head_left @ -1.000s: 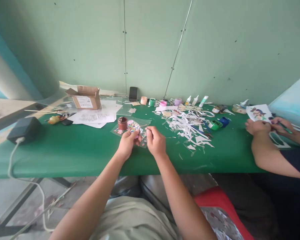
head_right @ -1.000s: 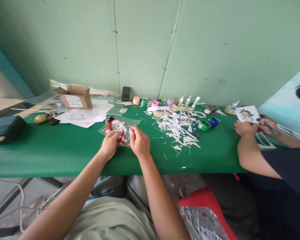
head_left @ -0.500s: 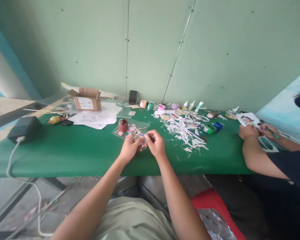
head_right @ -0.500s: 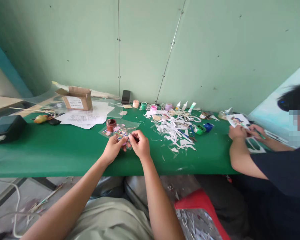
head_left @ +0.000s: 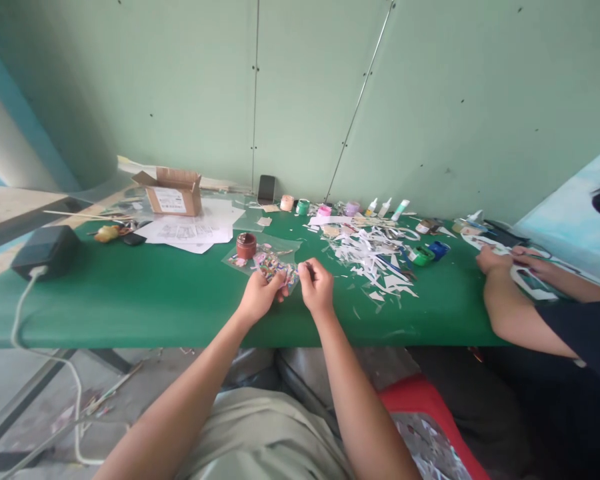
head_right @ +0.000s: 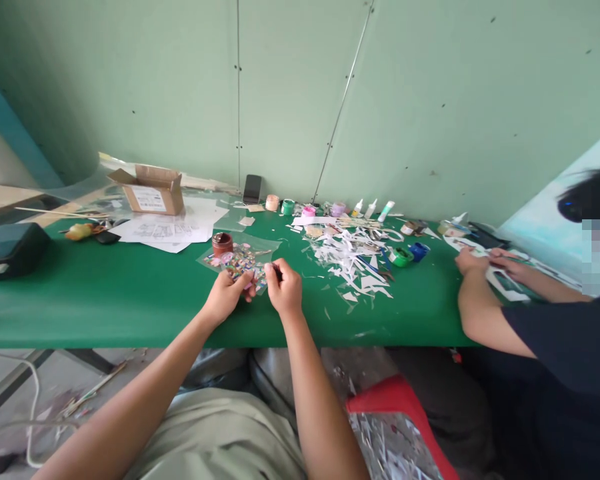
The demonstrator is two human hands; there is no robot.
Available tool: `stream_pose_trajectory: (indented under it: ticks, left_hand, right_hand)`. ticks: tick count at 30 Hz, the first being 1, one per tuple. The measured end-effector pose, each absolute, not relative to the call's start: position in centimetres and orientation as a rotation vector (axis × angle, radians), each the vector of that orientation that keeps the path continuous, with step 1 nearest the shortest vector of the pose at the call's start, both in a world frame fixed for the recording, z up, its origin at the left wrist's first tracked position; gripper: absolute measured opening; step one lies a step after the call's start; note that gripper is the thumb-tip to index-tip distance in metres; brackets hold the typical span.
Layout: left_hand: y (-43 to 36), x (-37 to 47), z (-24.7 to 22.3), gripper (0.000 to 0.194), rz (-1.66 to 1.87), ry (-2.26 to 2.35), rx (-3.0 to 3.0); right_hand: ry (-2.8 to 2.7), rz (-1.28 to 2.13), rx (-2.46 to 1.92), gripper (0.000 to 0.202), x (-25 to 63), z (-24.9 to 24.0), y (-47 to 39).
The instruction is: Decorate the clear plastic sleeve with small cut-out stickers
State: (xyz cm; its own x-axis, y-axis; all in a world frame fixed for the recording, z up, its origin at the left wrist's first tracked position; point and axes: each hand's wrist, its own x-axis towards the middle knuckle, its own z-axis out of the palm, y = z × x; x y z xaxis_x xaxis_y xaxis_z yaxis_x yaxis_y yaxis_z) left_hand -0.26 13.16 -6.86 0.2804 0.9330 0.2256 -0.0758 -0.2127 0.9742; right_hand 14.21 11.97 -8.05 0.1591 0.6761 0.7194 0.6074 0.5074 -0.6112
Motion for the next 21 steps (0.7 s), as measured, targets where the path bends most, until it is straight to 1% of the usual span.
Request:
stream_pose_trajectory:
  ticks: [9,21]
  left_hand:
    - [13.0,-0.3,-6.7,0.036,1.203,0.822,1.443]
    - [13.1,-0.3,-6.7,0.032,1.187,0.778,1.436]
  right_hand:
    - [-1.621,-0.121,-1.355,0.033,13.7,-8.6,12.5]
    - [-1.772,-0.263,-1.42,0.027,13.8,-9.2,12.7]
